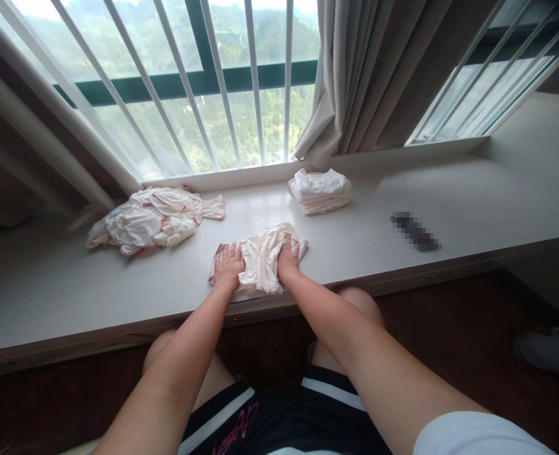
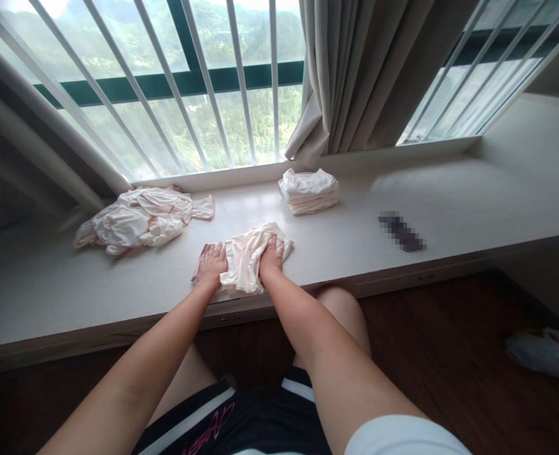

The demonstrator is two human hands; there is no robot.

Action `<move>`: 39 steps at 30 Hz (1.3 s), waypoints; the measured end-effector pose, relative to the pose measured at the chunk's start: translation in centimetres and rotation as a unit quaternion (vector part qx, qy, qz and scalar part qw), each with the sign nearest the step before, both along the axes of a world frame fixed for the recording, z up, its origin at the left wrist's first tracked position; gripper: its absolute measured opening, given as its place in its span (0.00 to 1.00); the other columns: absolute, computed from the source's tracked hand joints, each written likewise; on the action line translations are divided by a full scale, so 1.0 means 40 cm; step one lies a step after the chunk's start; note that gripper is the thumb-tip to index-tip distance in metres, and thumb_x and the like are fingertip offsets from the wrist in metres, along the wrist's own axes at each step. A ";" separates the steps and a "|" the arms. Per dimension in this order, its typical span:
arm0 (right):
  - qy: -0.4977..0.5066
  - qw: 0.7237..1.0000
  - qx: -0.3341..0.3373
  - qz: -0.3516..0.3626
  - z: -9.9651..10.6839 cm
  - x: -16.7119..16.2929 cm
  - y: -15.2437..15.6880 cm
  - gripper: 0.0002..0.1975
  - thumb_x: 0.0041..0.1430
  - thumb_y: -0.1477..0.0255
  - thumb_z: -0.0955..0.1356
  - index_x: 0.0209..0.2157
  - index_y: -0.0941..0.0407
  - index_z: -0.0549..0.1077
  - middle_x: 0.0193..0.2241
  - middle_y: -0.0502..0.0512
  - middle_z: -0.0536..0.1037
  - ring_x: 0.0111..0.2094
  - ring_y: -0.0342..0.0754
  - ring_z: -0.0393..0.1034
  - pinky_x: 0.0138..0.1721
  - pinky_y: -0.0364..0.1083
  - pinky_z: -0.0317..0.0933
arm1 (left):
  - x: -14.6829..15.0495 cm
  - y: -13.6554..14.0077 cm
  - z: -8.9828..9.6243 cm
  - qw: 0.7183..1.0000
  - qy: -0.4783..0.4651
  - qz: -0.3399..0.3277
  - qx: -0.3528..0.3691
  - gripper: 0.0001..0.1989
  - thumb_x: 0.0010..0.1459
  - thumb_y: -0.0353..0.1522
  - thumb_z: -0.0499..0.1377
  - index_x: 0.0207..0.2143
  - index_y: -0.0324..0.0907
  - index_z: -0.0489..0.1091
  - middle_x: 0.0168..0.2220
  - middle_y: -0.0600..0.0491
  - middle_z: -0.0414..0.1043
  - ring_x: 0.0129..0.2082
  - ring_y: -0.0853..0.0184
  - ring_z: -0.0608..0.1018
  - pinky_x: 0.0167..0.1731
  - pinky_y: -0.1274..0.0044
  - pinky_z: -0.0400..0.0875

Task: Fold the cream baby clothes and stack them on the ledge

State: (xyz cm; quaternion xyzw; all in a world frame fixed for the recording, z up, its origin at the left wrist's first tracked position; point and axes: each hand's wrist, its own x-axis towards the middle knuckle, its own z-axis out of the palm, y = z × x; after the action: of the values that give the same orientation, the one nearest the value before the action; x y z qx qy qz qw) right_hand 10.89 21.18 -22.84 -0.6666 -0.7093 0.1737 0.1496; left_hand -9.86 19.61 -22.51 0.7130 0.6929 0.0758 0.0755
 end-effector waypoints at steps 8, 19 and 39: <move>-0.143 0.982 -0.032 -0.123 0.017 0.354 0.032 0.32 0.71 0.53 0.49 0.73 0.43 0.50 0.75 0.47 0.35 0.73 0.66 0.28 0.67 0.75 0.28 | -0.324 -0.044 0.030 0.994 0.053 0.096 -0.022 0.34 0.71 0.47 0.39 0.74 0.43 0.47 0.75 0.47 0.38 0.74 0.51 0.44 0.69 0.55 0.39; -0.167 0.966 -0.051 -0.189 -0.024 0.752 0.006 0.38 0.66 0.41 0.49 0.73 0.38 0.44 0.75 0.48 0.36 0.73 0.68 0.28 0.65 0.76 0.29 | -0.716 -0.136 0.023 0.973 0.152 0.160 -0.064 0.34 0.72 0.48 0.38 0.75 0.45 0.41 0.76 0.49 0.35 0.74 0.55 0.43 0.69 0.59 0.39; -0.162 0.968 -0.046 -0.187 -0.023 0.678 0.010 0.39 0.66 0.40 0.49 0.73 0.40 0.45 0.75 0.50 0.35 0.73 0.67 0.27 0.65 0.75 0.30 | -0.617 -0.098 0.027 0.967 0.148 0.195 -0.071 0.37 0.70 0.49 0.35 0.75 0.43 0.41 0.76 0.49 0.35 0.74 0.54 0.43 0.69 0.59 0.38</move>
State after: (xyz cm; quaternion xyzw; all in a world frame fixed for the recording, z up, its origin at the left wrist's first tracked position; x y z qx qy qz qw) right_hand 38.00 21.60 -23.76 -0.8130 -0.5778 0.0642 0.0316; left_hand -34.54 15.67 -21.43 0.5598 0.8259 -0.0668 0.0067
